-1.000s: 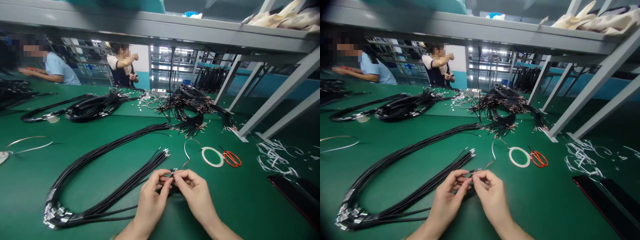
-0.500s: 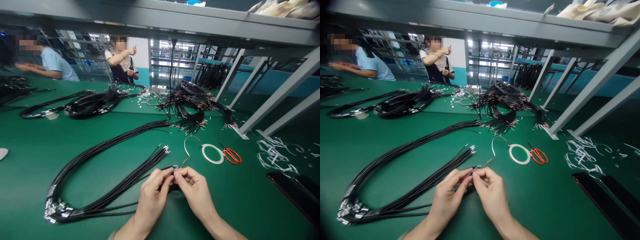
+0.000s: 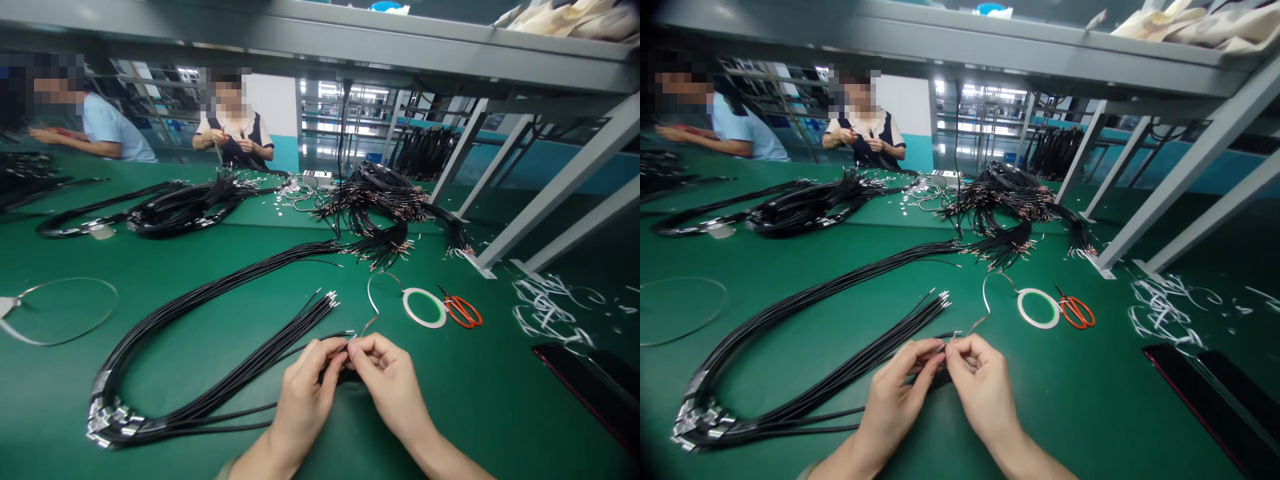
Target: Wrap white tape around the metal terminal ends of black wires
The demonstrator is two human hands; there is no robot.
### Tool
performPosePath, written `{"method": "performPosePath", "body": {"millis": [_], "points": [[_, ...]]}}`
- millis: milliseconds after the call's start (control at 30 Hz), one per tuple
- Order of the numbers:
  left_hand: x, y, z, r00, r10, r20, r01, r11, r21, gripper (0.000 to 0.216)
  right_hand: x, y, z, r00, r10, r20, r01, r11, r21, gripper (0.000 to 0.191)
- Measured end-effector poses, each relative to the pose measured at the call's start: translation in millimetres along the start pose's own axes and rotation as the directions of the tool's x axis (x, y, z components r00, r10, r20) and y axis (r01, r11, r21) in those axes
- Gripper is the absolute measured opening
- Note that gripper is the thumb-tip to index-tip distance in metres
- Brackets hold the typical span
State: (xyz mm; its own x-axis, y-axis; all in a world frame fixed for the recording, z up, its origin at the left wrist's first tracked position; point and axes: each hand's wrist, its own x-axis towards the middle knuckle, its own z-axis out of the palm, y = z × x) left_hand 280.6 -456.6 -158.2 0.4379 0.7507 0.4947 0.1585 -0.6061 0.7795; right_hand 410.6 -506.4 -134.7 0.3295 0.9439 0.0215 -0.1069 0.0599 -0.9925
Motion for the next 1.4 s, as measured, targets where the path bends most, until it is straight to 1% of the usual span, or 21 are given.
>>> {"method": "performPosePath", "body": {"millis": [167, 300, 400, 500, 567, 633, 767, 833, 900, 1000, 1100, 1167, 1267, 1400], "points": [[3, 3, -2, 0.998, 0.052, 0.029, -0.053, 0.998, 0.043, 0.027, 1, 1, 0, 1.000, 0.000, -0.017, 0.000, 1.000, -0.010, 0.016], [2, 3, -2, 0.995, 0.093, 0.023, -0.094, 0.995, 0.040, 0.032, 1, 2, 1, 1.000, -0.015, -0.014, 0.015, 1.000, 0.002, 0.015], [2, 2, -1, 0.994, 0.106, 0.017, -0.106, 0.994, 0.034, 0.035, 0, 3, 1, 1.000, -0.027, -0.012, 0.027, 1.000, 0.012, 0.015], [3, 2, -2, 0.995, 0.094, 0.013, -0.095, 0.995, 0.012, 0.036, -1, 2, 2, 0.999, -0.031, -0.013, 0.031, 0.999, 0.015, 0.016], [3, 3, -3, 0.998, 0.058, 0.018, -0.058, 0.998, -0.007, 0.034, -2, 1, 2, 0.999, -0.029, -0.012, 0.030, 0.999, 0.012, 0.017], [3, 4, -3, 1.000, -0.003, 0.024, 0.004, 0.999, -0.035, 0.032, -2, 0, 2, 0.999, -0.030, -0.011, 0.031, 0.999, 0.009, 0.018], [2, 6, -1, 0.984, -0.174, 0.030, 0.177, 0.973, -0.151, 0.025, -1, 0, 2, 1.000, -0.020, 0.003, 0.020, 1.000, -0.004, 0.020], [2, 8, 0, 0.957, -0.286, 0.043, 0.288, 0.926, -0.244, 0.022, -1, 1, 1, 1.000, -0.016, 0.007, 0.016, 1.000, -0.016, 0.020], [4, 11, 0, 0.920, -0.388, 0.059, 0.385, 0.863, -0.328, 0.020, -1, 2, 1, 1.000, -0.018, 0.007, 0.018, 0.999, -0.028, 0.022], [9, 14, -1, 0.869, -0.486, 0.096, 0.481, 0.781, -0.398, 0.020, -1, 3, 1, 1.000, -0.023, 0.010, 0.023, 0.998, -0.050, 0.023], [13, 15, -3, 0.832, -0.536, 0.145, 0.539, 0.717, -0.442, 0.023, 0, 3, 1, 0.999, -0.030, 0.017, 0.031, 0.997, -0.065, 0.023], [14, 15, -3, 0.821, -0.550, 0.154, 0.549, 0.688, -0.474, 0.024, 0, 3, 2, 0.999, -0.032, 0.018, 0.033, 0.997, -0.064, 0.022], [16, 18, -3, 0.814, -0.564, 0.139, 0.549, 0.668, -0.502, 0.026, 0, 3, 2, 0.999, -0.039, 0.010, 0.040, 0.997, -0.065, 0.022], [20, 20, -1, 0.796, -0.598, 0.090, 0.558, 0.669, -0.491, 0.027, -2, 1, 4, 0.996, -0.083, 0.019, 0.084, 0.992, -0.099, 0.020]]}}
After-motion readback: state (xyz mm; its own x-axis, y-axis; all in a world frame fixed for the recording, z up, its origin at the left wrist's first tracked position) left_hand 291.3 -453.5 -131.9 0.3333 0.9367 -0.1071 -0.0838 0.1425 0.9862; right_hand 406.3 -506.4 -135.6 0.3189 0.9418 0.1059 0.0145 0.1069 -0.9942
